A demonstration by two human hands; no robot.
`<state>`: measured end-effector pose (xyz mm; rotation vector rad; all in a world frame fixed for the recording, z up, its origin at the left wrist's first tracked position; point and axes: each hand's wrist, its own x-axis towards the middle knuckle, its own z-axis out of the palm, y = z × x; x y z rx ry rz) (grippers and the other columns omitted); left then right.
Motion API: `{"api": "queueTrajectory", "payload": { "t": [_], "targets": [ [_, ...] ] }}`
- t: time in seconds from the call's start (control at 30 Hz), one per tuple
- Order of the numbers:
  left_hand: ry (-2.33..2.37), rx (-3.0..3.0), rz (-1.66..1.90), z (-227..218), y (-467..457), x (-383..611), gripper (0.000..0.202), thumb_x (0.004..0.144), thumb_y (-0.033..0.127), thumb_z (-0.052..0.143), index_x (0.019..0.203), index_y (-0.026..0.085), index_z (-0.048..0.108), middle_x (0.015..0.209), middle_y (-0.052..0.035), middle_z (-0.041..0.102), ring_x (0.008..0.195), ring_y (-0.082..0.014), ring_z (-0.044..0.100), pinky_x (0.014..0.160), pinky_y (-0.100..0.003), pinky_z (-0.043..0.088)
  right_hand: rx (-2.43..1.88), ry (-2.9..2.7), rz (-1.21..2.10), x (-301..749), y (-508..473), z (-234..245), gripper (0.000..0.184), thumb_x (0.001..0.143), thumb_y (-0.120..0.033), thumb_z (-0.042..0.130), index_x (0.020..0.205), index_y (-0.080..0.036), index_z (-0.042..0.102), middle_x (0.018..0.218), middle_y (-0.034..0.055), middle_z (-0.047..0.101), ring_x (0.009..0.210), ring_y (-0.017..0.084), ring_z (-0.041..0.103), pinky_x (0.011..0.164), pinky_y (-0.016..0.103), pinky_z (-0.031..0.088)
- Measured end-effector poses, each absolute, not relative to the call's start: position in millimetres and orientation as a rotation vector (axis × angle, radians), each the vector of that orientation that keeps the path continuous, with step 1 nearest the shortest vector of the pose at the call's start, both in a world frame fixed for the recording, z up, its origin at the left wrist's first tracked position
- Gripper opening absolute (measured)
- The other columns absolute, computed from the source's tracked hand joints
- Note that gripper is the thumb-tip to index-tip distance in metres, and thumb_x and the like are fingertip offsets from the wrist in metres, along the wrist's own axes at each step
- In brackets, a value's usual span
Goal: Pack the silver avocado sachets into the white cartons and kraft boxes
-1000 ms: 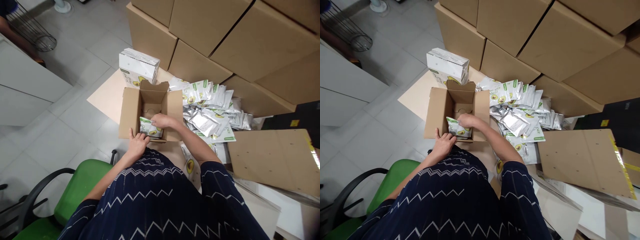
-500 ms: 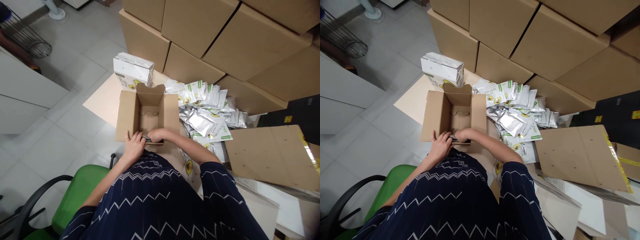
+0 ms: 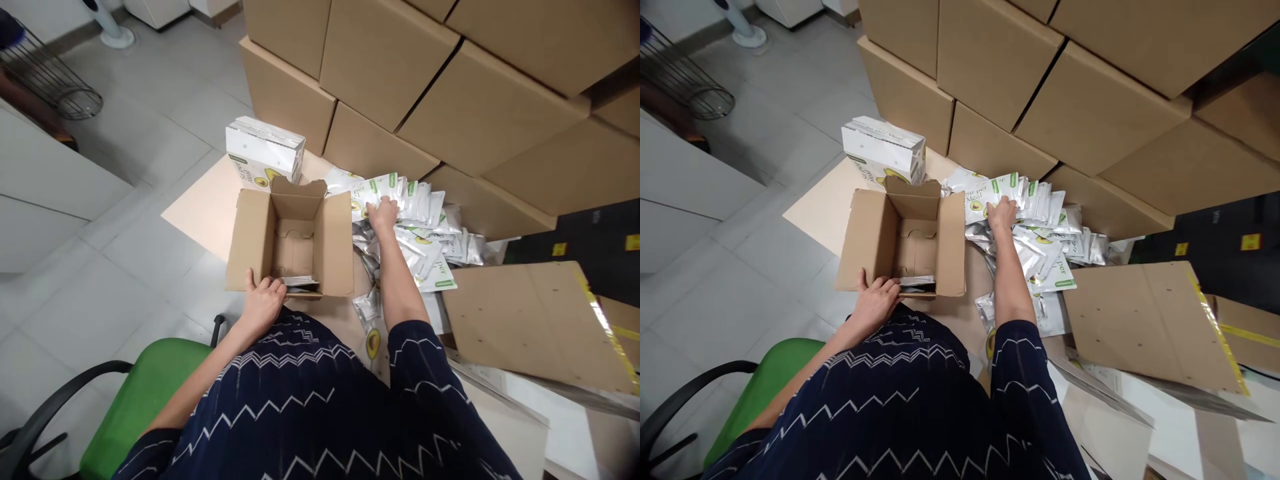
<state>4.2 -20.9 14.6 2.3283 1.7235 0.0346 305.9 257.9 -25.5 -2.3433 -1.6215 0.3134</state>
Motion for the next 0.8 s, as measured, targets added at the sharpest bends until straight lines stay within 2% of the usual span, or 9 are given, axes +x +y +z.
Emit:
{"api": "queueTrajectory", "payload": {
  "t": [0.07,0.13,0.27,0.4,0.5,0.6,0.8],
  "targets": [
    [1.73,2.329,0.028,13,-21,4,0.015,0.096,0.018,0.052,0.094,0.019,0.067,0.107,-0.0094,0.072,0.1,-0.028,0.062,0.114,-0.078,0.006,-2.463,-1.638,0.216,302,263,-39,0.05,0.086,-0.039,0.067,0.127,-0.012,0.053,0.136,0.0228,0.048,0.126,0.036,0.048,0.102,0.047,0.041],
    [1.736,2.325,0.026,13,-21,4,0.016,0.095,0.016,0.051,0.092,0.019,0.067,0.105,-0.0089,0.072,0.099,-0.0273,0.062,0.114,-0.077,0.007,-2.541,-1.629,0.182,294,265,-47,0.061,0.082,-0.037,0.072,0.133,-0.013,0.047,0.138,0.0236,0.044,0.123,0.036,0.051,0.1,0.046,0.043],
    [1.736,2.315,0.015,12,-21,4,0.016,0.097,0.022,0.052,0.09,0.019,0.066,0.102,-0.0092,0.071,0.097,-0.0273,0.061,0.113,-0.077,0.008,-2.63,-1.557,0.312,278,266,-56,0.077,0.077,-0.036,0.078,0.139,-0.012,0.039,0.138,0.0266,0.045,0.117,0.034,0.058,0.094,0.043,0.048],
    [1.736,2.323,0.006,13,-21,4,0.014,0.096,0.025,0.055,0.094,0.019,0.067,0.102,-0.009,0.071,0.099,-0.0279,0.061,0.113,-0.078,0.006,-2.669,-1.528,0.373,269,259,-63,0.078,0.081,-0.045,0.074,0.14,-0.008,0.038,0.135,0.0307,0.05,0.128,0.04,0.05,0.102,0.053,0.042],
    [1.73,2.331,-0.01,14,-22,4,0.014,0.096,0.026,0.055,0.095,0.019,0.067,0.101,-0.0092,0.071,0.099,-0.0278,0.06,0.113,-0.077,0.006,-2.654,-1.502,0.464,265,252,-68,0.082,0.083,-0.05,0.07,0.143,-0.008,0.033,0.13,0.0294,0.056,0.128,0.04,0.051,0.102,0.053,0.041],
    [1.733,2.329,-0.012,14,-22,4,0.016,0.097,0.026,0.053,0.093,0.019,0.067,0.101,-0.0093,0.071,0.097,-0.0272,0.06,0.113,-0.077,0.008,-2.584,-1.489,0.556,263,246,-70,0.081,0.085,-0.048,0.067,0.145,-0.008,0.031,0.124,0.0253,0.063,0.124,0.039,0.055,0.101,0.05,0.044],
    [1.746,2.345,-0.011,12,-23,4,0.016,0.098,0.026,0.052,0.095,0.019,0.066,0.1,-0.0085,0.071,0.097,-0.0272,0.06,0.113,-0.077,0.006,-2.472,-1.441,0.679,255,240,-71,0.067,0.083,-0.039,0.068,0.137,-0.009,0.042,0.123,0.0238,0.062,0.118,0.035,0.059,0.099,0.047,0.047]
  ]
}}
